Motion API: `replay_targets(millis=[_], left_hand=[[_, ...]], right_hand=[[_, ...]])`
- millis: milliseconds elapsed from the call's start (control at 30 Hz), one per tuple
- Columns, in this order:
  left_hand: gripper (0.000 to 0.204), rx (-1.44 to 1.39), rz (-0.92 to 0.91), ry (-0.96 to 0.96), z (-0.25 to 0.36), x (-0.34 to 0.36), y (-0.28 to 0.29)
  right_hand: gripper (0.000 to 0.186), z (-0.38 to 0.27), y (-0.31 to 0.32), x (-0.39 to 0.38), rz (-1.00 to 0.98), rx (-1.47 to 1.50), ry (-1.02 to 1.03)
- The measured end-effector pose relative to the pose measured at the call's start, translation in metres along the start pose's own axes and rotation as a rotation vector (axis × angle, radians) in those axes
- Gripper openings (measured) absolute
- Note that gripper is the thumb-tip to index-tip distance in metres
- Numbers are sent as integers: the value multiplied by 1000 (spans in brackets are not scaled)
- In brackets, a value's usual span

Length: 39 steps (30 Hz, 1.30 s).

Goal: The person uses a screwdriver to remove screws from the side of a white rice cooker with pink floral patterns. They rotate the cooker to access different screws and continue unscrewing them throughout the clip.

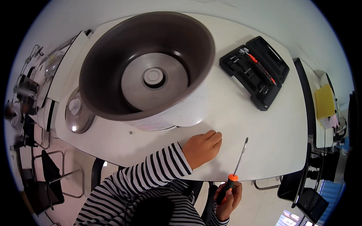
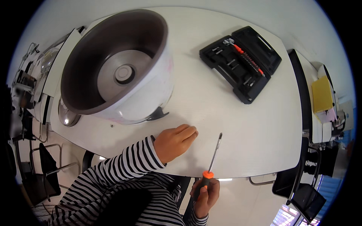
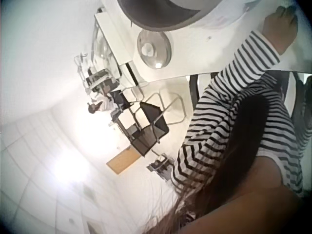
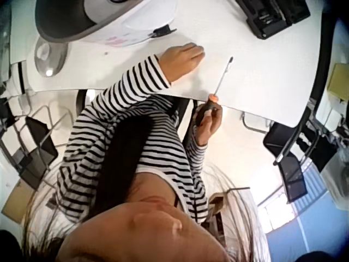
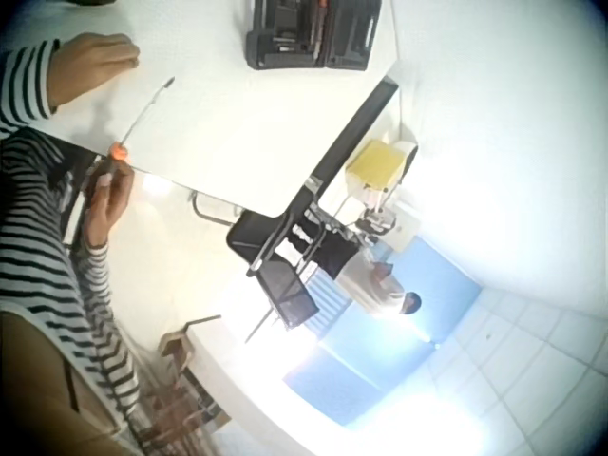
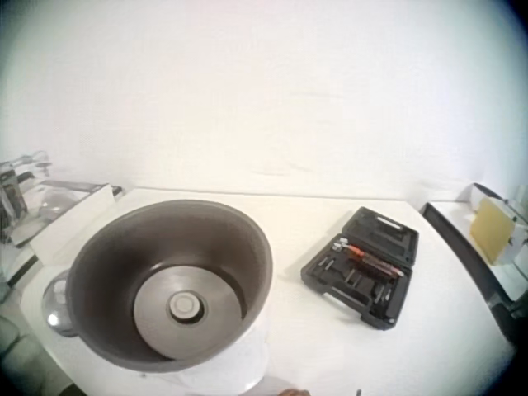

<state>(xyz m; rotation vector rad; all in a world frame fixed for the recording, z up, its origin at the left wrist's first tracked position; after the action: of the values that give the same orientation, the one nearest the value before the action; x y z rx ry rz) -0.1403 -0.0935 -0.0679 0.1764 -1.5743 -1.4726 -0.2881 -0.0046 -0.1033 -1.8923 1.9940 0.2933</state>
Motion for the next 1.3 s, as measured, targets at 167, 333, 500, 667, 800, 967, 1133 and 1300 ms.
replay_targets(millis=[167,333,500,667,800,967,1133,1300], left_hand=[[21,-1180,256,550,-24,-49,42],[18,-1485,517,757,-23,-96,74],[19,-1507,553,668,-21,-105,80],[20,-1488,586,649,-22,-107,83],[20,-1512,583,614,-21,-103,83],[20,-1521,592,612,-19,-100,85],[20,-1506,591,624,-17,-106,86],[20,-1525,627,623,-16,-105,89]], right_hand=[[26,-9,-10,-8,-75,-313,106],[28,-41,-33,-20,-186,-691,430],[30,-65,-53,-29,-264,-718,569],[29,-62,-54,-32,-289,-732,558],[29,-63,-51,-34,-277,-713,568],[29,-62,-48,-34,-274,-700,579],[29,-60,-52,-34,-314,-691,630],[30,-60,-50,-34,-300,-688,607]])
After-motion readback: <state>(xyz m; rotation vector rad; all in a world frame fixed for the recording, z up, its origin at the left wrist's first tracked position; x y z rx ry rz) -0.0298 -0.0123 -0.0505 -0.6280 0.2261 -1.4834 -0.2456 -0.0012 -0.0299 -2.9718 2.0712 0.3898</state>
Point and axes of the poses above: each hand's wrist, its own x-axis towards the middle knuckle, its own y-axis out of the back of the hand, z = x × y, the point moved 7 cm from there along x, towards the middle knuckle, and after that the axes turned 13 degrees about -y, right-handed, at the moved point
